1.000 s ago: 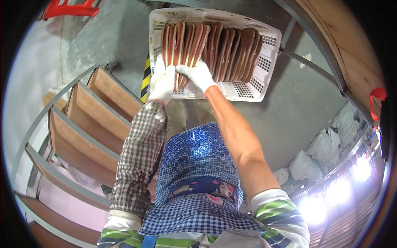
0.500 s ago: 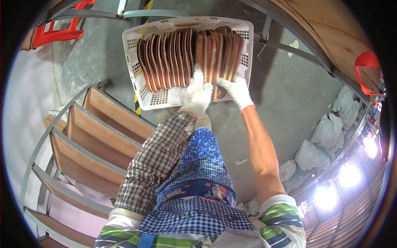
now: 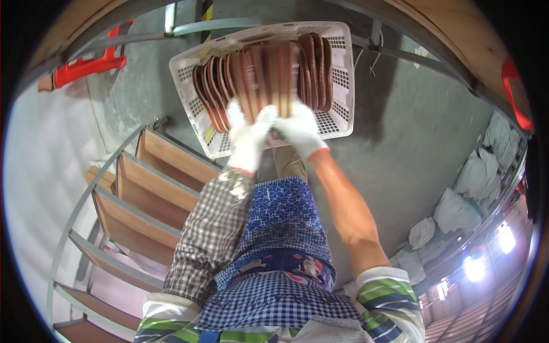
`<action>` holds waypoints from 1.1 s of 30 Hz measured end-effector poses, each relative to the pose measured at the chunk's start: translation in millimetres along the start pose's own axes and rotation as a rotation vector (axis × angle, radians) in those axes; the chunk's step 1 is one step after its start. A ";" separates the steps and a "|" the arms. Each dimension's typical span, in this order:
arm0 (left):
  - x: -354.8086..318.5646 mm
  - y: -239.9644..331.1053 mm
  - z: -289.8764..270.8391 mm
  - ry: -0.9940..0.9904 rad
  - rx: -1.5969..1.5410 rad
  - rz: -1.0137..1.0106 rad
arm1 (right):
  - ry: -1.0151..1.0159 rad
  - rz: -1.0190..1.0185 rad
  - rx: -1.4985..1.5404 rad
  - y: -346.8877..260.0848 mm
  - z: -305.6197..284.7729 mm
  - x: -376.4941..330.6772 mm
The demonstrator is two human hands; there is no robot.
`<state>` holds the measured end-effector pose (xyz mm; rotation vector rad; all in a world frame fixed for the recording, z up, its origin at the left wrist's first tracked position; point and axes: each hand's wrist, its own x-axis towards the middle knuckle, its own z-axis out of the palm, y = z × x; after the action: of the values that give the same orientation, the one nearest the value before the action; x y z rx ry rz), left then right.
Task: The recorder is organizing stacks of shoe soles by moving them between a storage rack and a plastic crate.
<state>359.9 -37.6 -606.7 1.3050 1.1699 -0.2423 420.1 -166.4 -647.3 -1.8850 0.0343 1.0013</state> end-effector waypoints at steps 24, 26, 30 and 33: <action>63.0 -28.3 -4.0 0.523 0.851 -0.034 | 0.131 -0.380 -0.465 41.8 29.4 15.0; 67.5 -41.6 -16.4 0.606 0.875 -0.031 | 0.447 -0.199 -0.408 46.2 -10.0 36.5; 45.8 -6.6 3.3 0.455 0.959 0.094 | 0.552 0.155 -0.563 81.2 -61.7 87.3; 51.2 -18.1 -5.5 0.524 1.036 0.100 | 0.572 0.221 -0.520 64.9 -50.6 104.1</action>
<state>367.3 -15.9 -656.2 2.4337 1.4693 -0.4875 493.3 -200.5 -752.6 -2.6462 0.3530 0.6106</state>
